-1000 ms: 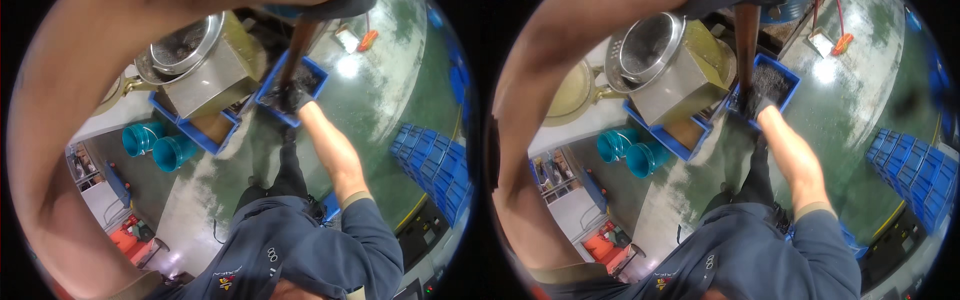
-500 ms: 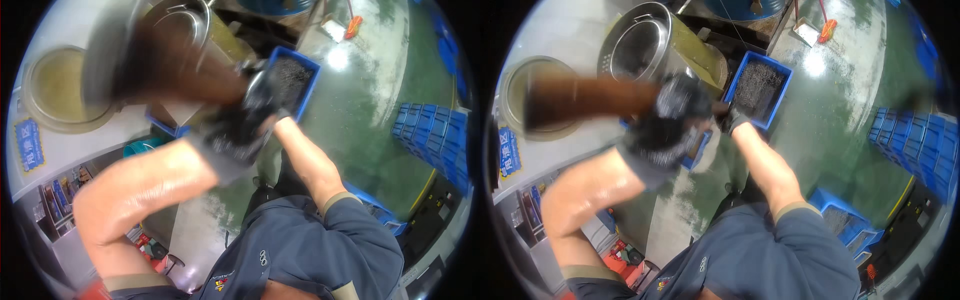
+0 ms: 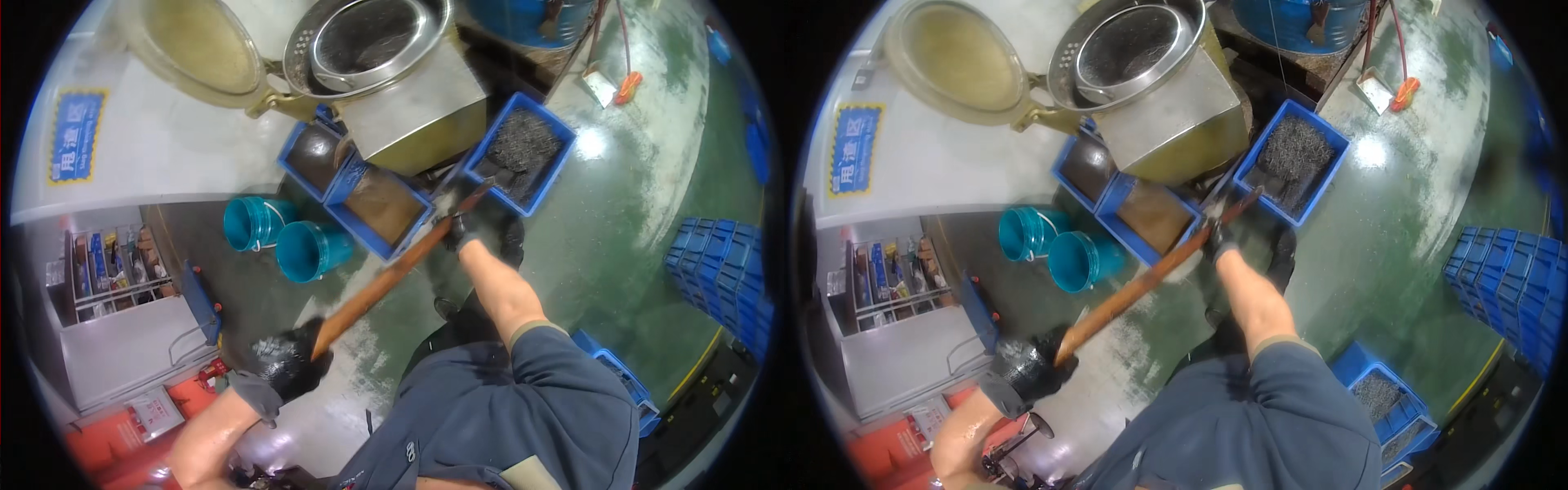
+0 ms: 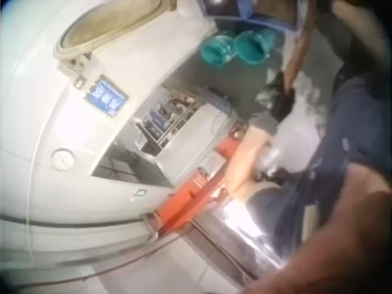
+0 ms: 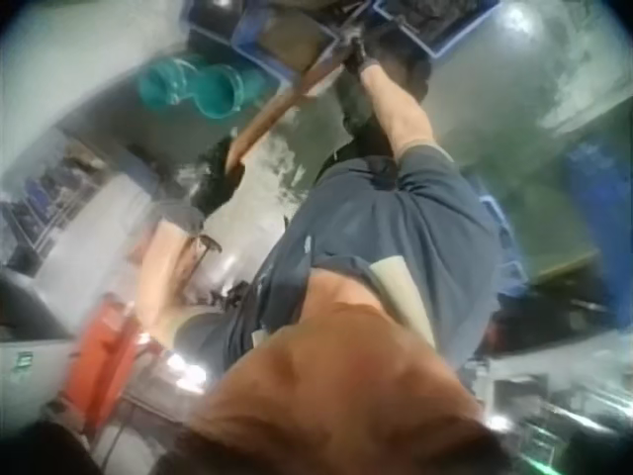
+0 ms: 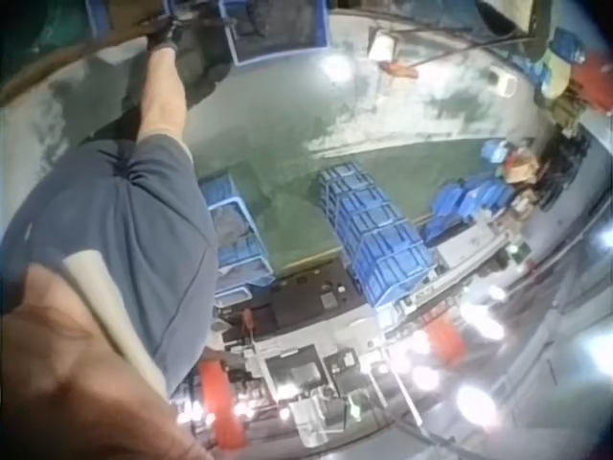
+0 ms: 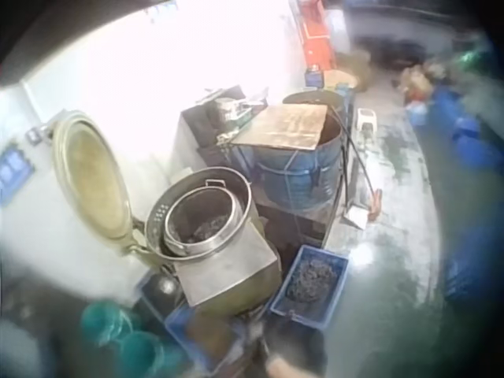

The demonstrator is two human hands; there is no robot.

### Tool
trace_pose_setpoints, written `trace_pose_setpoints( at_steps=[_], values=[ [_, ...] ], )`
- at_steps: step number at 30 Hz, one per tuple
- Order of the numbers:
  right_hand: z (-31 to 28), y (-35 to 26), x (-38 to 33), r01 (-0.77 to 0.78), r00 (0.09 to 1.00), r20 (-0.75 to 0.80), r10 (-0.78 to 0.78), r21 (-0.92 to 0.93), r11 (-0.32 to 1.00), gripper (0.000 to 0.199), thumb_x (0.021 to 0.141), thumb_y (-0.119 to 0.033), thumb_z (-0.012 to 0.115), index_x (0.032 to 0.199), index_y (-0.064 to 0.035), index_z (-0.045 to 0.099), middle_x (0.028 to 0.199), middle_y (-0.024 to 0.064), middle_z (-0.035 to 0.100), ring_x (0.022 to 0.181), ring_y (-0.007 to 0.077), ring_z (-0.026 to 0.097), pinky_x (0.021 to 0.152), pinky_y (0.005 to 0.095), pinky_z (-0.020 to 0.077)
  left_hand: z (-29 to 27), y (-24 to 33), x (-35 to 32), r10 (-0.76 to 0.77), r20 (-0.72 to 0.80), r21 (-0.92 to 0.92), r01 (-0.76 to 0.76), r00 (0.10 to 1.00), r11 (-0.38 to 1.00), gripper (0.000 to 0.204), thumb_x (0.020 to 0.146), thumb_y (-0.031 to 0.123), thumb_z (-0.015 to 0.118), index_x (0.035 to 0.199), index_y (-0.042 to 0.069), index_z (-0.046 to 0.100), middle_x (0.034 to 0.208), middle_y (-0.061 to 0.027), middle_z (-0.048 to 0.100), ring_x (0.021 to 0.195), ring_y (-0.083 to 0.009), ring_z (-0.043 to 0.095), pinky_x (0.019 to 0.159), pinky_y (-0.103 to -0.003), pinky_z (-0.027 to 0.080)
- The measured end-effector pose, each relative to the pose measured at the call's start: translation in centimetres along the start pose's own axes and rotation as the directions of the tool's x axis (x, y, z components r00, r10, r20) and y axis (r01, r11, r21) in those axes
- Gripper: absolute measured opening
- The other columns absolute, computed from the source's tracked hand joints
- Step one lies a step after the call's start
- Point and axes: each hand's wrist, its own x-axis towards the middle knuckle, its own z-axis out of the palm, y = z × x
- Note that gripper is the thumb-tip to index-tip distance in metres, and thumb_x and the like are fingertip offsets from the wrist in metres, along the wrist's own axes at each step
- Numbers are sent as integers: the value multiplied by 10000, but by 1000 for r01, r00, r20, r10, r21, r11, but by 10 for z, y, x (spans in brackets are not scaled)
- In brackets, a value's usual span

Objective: Transferring metal shavings from blue industrial bins and bags into processing equipment using a shovel.

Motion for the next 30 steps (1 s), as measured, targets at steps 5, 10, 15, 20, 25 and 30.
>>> trace_pose_setpoints(
  at_steps=[5,10,15,20,25,30],
  values=[
    [15,103,-47,-148,902,-432,9,-290,945,219,812,-255,608,889,-111,463,725,124,522,658,311,552,619,464,483,155,-31,-46,-430,189,-159,459,883,874,382,799,256,575,1159,129,544,839,-176,647,743,-341,639,644,-441,510],
    [1,3,-34,-184,894,-447,-11,-391,902,224,882,-290,560,923,-92,464,780,148,556,734,329,587,667,463,509,192,-13,34,-442,124,-349,456,888,819,406,798,231,582,1191,136,542,834,-156,661,717,-346,642,628,-450,519],
    [-22,-32,-12,-403,805,-582,117,-390,828,227,882,-256,574,1006,-83,494,829,152,557,768,339,589,721,472,516,266,-21,45,-472,221,-387,521,854,761,382,786,228,586,1157,140,575,852,-144,666,744,-343,647,641,-450,521],
    [-77,-67,46,-216,864,-503,-7,-385,897,160,921,-173,514,1034,-61,500,880,144,558,778,332,589,728,468,517,291,-10,98,-559,483,-306,728,674,613,345,772,244,577,1102,144,595,843,-150,665,761,-354,642,669,-463,517],
    [-112,-74,75,-159,770,-616,-169,-441,883,83,890,-149,513,903,-77,552,734,77,555,634,243,550,591,383,490,356,4,139,-693,341,-242,772,635,588,319,761,266,601,1061,158,613,800,-146,658,745,-358,636,660,-464,513],
    [-117,-72,43,-189,728,-667,-161,-420,887,39,826,-77,553,844,-67,586,619,40,528,502,204,514,495,358,465,384,29,112,-698,286,-299,753,657,586,284,753,257,619,1024,175,641,778,-138,655,720,-343,638,630,-455,505]
  ],
)
